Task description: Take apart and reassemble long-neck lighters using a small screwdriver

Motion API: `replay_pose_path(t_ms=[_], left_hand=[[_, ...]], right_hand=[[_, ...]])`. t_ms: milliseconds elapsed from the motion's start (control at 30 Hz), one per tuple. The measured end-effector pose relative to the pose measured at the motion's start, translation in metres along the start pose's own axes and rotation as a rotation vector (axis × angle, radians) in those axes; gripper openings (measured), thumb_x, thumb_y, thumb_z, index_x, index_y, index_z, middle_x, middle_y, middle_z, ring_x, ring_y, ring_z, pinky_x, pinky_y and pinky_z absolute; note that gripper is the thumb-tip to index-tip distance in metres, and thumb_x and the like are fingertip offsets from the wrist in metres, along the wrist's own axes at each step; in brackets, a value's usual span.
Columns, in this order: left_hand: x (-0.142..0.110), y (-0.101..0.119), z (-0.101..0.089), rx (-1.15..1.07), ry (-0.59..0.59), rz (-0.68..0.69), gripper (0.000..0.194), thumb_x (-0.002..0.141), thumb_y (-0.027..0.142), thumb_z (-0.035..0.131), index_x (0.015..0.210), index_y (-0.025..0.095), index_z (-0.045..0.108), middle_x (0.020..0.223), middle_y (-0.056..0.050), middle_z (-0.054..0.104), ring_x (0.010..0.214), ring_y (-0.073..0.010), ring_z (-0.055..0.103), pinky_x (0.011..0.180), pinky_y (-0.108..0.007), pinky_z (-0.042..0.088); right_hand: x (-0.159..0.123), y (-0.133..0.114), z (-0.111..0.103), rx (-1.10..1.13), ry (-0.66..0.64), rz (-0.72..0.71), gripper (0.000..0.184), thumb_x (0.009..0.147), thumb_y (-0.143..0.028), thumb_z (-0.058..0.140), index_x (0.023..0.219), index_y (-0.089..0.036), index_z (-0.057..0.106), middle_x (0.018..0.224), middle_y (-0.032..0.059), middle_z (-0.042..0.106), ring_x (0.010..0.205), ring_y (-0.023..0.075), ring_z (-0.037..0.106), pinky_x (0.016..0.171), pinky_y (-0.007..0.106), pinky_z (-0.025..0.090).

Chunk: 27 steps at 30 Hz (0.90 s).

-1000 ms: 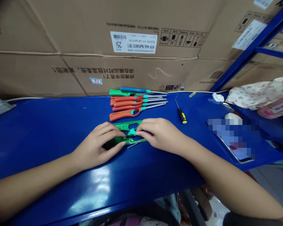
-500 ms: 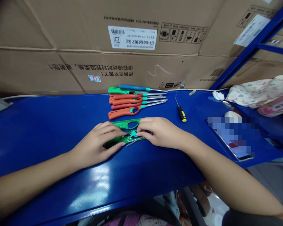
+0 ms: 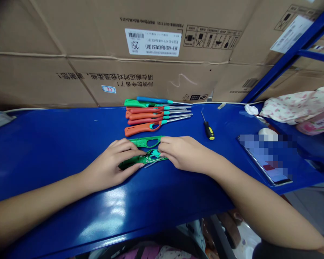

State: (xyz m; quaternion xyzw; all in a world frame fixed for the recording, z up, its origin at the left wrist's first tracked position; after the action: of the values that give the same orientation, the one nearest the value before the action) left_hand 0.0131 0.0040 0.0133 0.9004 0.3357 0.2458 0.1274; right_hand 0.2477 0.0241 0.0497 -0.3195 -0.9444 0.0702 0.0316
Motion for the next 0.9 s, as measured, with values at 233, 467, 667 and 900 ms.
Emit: replay_pose_path(t_ms=[233,467,667,900], left_hand=[[0.001,-0.001,0.001,-0.035,-0.003,0.022,0.026,0.096,0.031,0.06,0.118,0.019,0.068,0.102,-0.007,0.068,0.098,-0.0223,0.058,0.089,-0.04,0.046],[0.002,-0.001,0.0,-0.107,0.008,0.015,0.024,0.094,0.029,0.063,0.115,0.02,0.069,0.099,-0.007,0.067,0.094,-0.0213,0.059,0.089,-0.04,0.047],[0.004,-0.001,0.0,-0.113,-0.015,-0.007,0.024,0.093,0.028,0.064,0.114,0.02,0.069,0.096,-0.006,0.065,0.095,-0.0221,0.059,0.09,-0.041,0.048],[0.003,-0.001,0.0,-0.093,-0.034,-0.002,0.023,0.094,0.03,0.062,0.113,0.019,0.068,0.096,-0.007,0.064,0.095,-0.0229,0.058,0.088,-0.041,0.047]], right_hand=[[0.003,-0.008,0.007,-0.028,0.016,-0.07,0.022,0.103,-0.026,0.044,0.093,-0.018,0.062,0.093,0.0037,0.062,0.075,0.0147,0.056,0.064,0.027,0.038],[0.001,-0.01,0.005,-0.125,0.109,-0.178,0.025,0.103,-0.02,0.04,0.092,-0.016,0.062,0.087,0.004,0.061,0.067,0.0138,0.049,0.06,0.028,0.033],[0.0,-0.013,0.004,-0.152,0.13,-0.206,0.025,0.101,-0.016,0.039,0.092,-0.016,0.062,0.085,0.0046,0.061,0.067,0.014,0.048,0.06,0.028,0.033],[0.001,-0.013,0.008,-0.131,0.086,-0.195,0.022,0.099,-0.013,0.041,0.093,-0.017,0.061,0.088,0.0044,0.062,0.071,0.0147,0.051,0.061,0.028,0.036]])
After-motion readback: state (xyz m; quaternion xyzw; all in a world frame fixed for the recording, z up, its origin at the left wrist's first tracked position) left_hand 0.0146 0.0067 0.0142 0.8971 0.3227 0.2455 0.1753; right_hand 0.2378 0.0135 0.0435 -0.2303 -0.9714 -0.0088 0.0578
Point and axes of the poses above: each hand's wrist, its own x-axis towards the middle knuckle, its own z-axis out of the palm, y = z × x, the point moved 2 cm from there along x, towards the middle knuckle
